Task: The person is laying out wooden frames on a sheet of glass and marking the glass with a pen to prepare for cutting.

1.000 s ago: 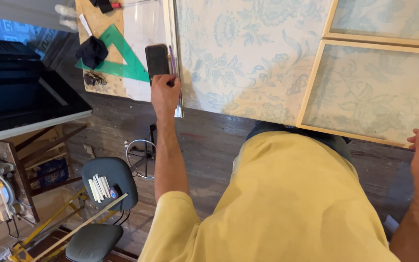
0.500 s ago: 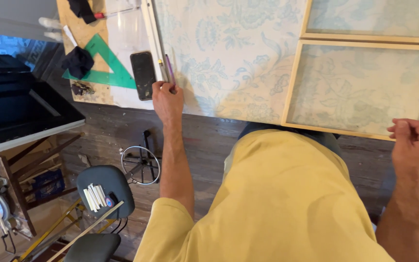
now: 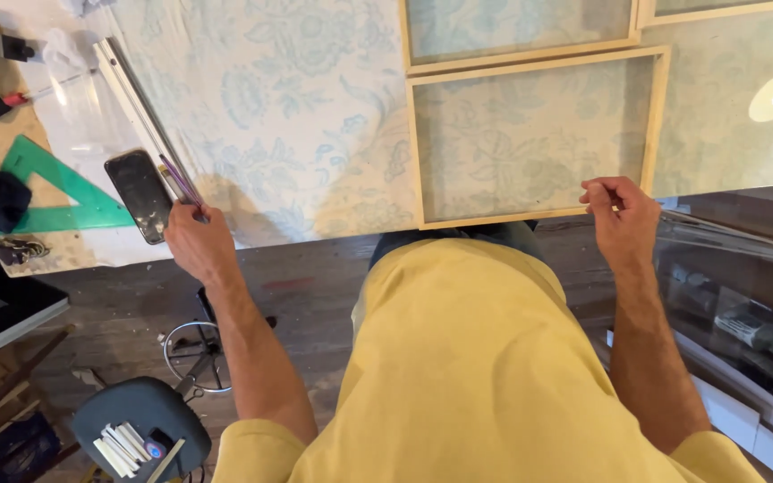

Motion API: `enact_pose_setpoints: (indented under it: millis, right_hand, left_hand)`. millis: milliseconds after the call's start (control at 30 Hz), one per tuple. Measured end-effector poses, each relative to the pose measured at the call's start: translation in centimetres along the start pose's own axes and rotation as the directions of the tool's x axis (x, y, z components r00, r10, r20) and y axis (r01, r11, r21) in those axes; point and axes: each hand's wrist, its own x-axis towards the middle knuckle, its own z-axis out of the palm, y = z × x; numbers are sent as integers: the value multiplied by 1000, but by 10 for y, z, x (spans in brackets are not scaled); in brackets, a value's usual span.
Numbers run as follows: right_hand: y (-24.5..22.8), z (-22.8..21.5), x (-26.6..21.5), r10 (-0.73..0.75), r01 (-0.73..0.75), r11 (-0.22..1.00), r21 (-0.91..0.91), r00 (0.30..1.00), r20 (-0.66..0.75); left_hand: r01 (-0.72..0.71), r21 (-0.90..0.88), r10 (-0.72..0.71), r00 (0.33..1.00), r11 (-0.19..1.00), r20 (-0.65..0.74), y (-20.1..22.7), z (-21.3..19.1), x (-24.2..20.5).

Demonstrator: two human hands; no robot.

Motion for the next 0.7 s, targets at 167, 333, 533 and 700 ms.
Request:
enact_pose_setpoints:
  millis: [167, 333, 533, 700]
  right_hand:
    - [-12, -5, 2, 15, -15, 999, 34, 1000, 17]
    - [-14, -10, 10, 6, -17, 987, 160, 997, 72]
    - [-17, -26, 24, -108, 111, 994, -9, 976, 191]
    - [21, 8, 40, -194, 46, 910, 411, 925, 325]
  left_hand:
    - [76, -47, -74, 996, 996, 41, -6, 0, -1]
    - [66, -36, -69, 992, 997, -103, -26, 15, -3]
    - [58, -104, -71, 990, 993, -123, 40, -42, -37]
    - [-182, -719, 440, 878, 671, 189, 201, -60, -111]
